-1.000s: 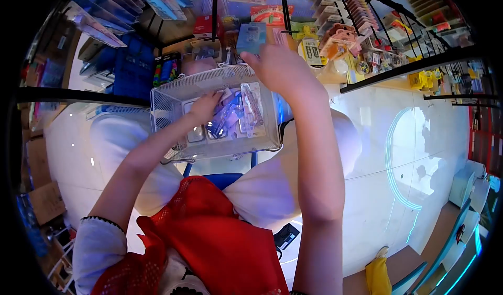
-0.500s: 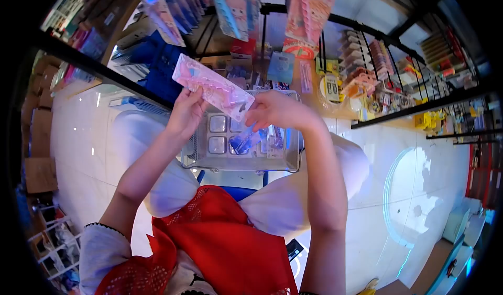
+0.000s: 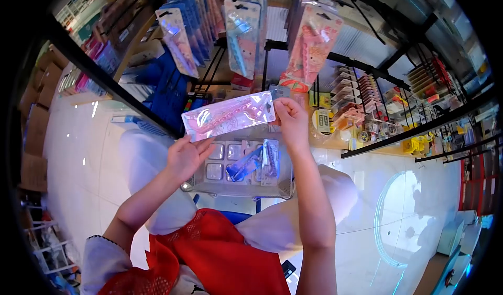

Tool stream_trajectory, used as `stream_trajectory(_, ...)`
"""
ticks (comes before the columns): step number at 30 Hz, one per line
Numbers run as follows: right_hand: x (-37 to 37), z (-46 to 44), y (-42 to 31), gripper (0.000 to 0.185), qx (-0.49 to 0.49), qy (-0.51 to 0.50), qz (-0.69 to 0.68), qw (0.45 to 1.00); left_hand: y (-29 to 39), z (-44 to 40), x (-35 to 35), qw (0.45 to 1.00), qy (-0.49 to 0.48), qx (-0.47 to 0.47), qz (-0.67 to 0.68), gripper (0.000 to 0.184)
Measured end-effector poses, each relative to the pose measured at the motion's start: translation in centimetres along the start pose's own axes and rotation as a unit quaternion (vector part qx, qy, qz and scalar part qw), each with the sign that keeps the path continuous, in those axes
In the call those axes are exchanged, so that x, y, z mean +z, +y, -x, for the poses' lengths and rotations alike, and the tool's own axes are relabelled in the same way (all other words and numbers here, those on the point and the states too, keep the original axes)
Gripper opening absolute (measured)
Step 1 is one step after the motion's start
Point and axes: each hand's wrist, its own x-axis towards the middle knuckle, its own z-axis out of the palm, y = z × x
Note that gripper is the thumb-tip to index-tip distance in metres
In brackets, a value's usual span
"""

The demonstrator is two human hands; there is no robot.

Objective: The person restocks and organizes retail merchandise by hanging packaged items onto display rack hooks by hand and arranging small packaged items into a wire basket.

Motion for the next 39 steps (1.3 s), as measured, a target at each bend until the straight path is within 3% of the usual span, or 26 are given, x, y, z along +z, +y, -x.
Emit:
stream_trajectory(1,-0.2,-0.2,0.0,0.012,-0.015,0.02,-0.006,1.0,0.5,-0.3,0.2,0.999,-0.026,-0.01,-0.029,0.029)
stream_trajectory(5,-1.0,-0.3,0.2,0.015,-0.036,0.03,-0.007,0.999,-0.1,-0.9,2.0,0.972,0.06,0.03,-0.227,0.029)
stream_trajectory(8,-1.0,-0.2,0.5,0.019,-0.049,0.04,0.007,0.998,-1.1,-1.4,1.6,0.959,0.053,0.036,-0.276,0.03)
stream_trajectory(19,-1.2,0.9,-1.9,0.023,-0.067,0.007,-0.002,0.998,-3.1,-1.7,2.9,0.951,0.044,0.048,-0.303,0.034)
stream_trajectory(22,-1.2,1.1,-2.6,0.025,-0.036,0.002,-0.058,0.998,-3.5,-1.6,4.0,0.948,0.02,0.074,-0.309,0.035)
stream_trajectory(27,-2.5,0.4,-2.3,0.019,-0.088,0.132,-0.029,0.987,-3.2,-1.9,4.2,0.949,-0.001,0.095,-0.301,0.035)
stream_trajectory(30,-3.1,0.1,-2.7,0.018,-0.085,0.14,-0.001,0.987,-2.9,-2.1,4.3,0.947,-0.004,0.092,-0.308,0.037)
stream_trajectory(34,-1.6,0.6,-1.7,0.024,-0.012,0.101,-0.002,0.995,-3.1,-2.4,4.3,0.949,0.013,0.098,-0.298,0.038)
stream_trajectory(39,-0.9,0.3,-0.8,0.025,-0.064,0.065,0.028,0.995,-3.3,-2.8,4.5,0.944,0.034,0.126,-0.303,0.039)
